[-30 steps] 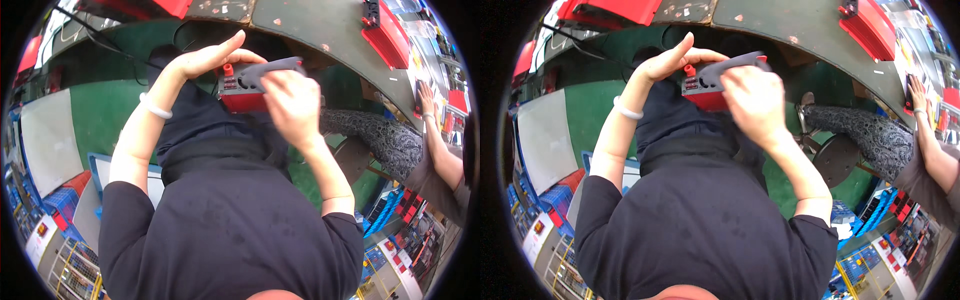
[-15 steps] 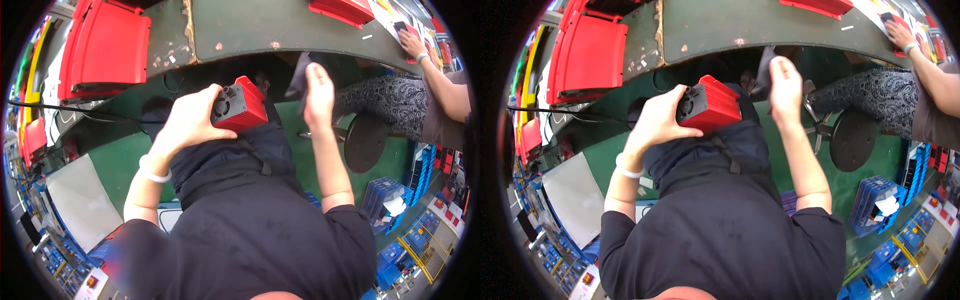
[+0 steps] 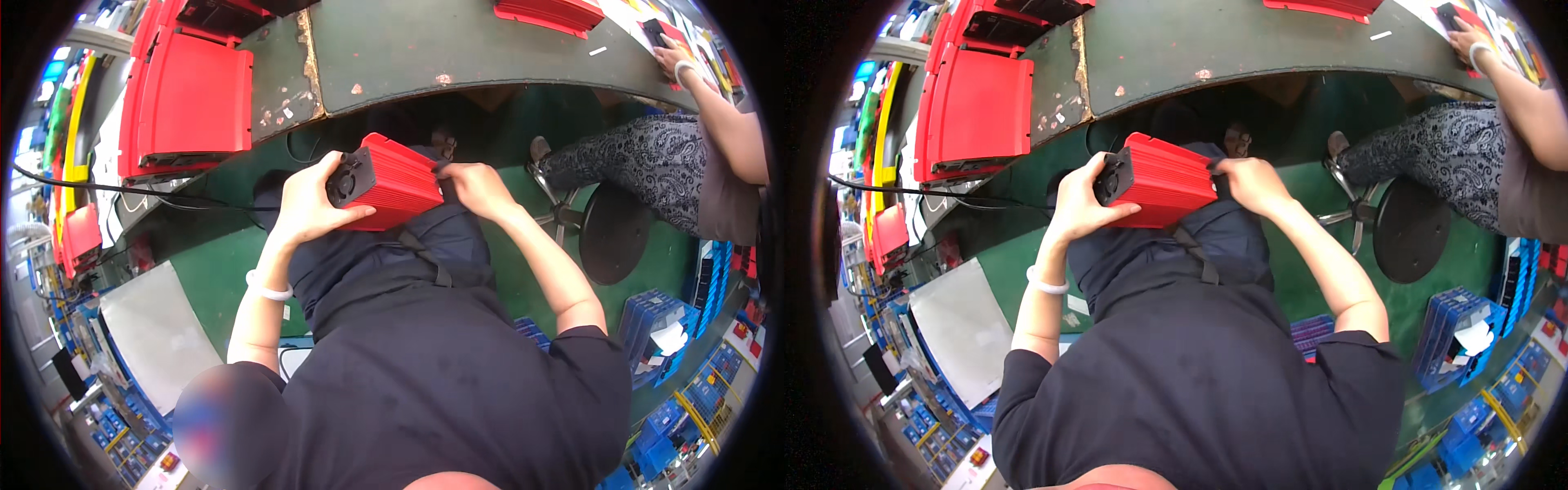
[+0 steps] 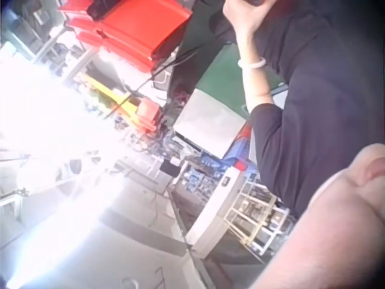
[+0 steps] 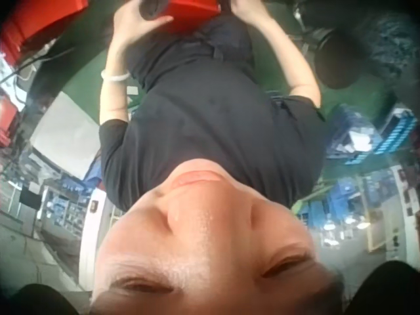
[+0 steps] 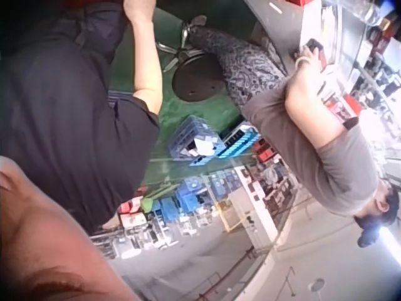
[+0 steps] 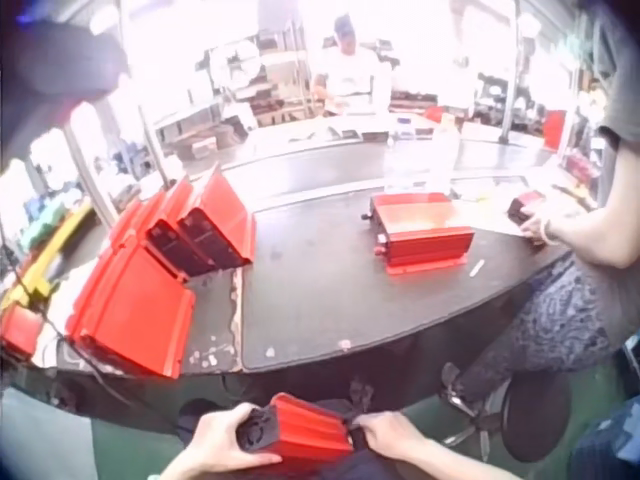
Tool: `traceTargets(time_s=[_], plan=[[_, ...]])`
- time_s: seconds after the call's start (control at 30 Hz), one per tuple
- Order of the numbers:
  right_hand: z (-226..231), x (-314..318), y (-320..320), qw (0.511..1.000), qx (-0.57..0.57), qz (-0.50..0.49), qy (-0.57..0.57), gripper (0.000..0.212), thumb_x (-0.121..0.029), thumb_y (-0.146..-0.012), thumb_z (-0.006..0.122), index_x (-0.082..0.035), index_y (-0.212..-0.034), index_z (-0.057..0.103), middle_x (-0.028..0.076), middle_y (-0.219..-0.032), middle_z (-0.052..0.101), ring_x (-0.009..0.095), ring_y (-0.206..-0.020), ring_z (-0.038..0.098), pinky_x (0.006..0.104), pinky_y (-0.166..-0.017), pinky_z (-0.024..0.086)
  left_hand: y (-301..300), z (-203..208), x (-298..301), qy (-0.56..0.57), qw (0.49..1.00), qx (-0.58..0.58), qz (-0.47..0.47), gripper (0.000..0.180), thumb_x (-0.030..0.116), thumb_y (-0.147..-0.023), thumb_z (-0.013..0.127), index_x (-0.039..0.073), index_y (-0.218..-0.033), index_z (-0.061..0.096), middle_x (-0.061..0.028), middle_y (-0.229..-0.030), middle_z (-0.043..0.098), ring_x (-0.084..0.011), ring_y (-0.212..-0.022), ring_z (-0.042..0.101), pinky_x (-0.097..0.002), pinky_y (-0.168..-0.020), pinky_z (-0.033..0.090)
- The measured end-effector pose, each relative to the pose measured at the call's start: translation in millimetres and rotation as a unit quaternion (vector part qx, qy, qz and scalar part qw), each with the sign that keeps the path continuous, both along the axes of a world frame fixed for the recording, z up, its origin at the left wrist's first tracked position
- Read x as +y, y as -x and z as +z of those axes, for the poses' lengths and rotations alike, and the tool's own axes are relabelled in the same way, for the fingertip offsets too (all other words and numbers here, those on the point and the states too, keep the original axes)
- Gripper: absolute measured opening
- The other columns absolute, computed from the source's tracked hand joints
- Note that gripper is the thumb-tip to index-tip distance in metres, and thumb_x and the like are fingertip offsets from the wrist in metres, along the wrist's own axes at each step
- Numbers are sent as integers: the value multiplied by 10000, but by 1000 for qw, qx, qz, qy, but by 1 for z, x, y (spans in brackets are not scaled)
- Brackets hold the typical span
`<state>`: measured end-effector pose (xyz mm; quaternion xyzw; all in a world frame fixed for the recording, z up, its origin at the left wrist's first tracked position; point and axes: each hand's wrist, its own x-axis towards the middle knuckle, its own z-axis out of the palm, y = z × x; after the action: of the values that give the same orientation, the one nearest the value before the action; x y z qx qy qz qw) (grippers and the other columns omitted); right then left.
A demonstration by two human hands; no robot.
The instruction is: Cleaning and inspecting red electronic power inverter cases at an assembly line using a cloth and a marker.
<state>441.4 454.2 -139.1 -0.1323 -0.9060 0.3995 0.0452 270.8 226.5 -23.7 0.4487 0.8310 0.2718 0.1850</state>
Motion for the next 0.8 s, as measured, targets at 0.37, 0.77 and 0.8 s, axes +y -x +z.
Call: traceTargets(time_s=[0.37, 0.77, 0.8], plan=[[42, -97, -19, 974, 178, -105, 91, 313, 13, -876, 484, 22, -1169, 592, 187, -1140, 629, 308, -1090, 595, 334, -968, 440, -22, -10, -24, 5, 998, 22, 50, 577, 325, -558, 846, 78, -1003, 574, -96, -840, 648, -279, -773, 650, -339, -712, 504], [48, -44, 10, 988, 148, -45, 6, 253, 48, -752, 466, 0, -908, 659, 176, -920, 649, 351, -867, 632, 403, -761, 514, -17, 7, -10, -46, 998, 21, 39, 588, 326, -553, 846, 81, -1019, 584, -122, -849, 650, -297, -791, 655, -352, -714, 520], [52, -50, 12, 989, 133, -51, -26, 246, 45, -750, 459, 0, -882, 661, 191, -900, 641, 367, -835, 628, 419, -740, 516, -18, 6, -12, -63, 997, 27, 40, 580, 321, -556, 840, 81, -1018, 585, -131, -855, 650, -305, -797, 656, -360, -716, 522]])
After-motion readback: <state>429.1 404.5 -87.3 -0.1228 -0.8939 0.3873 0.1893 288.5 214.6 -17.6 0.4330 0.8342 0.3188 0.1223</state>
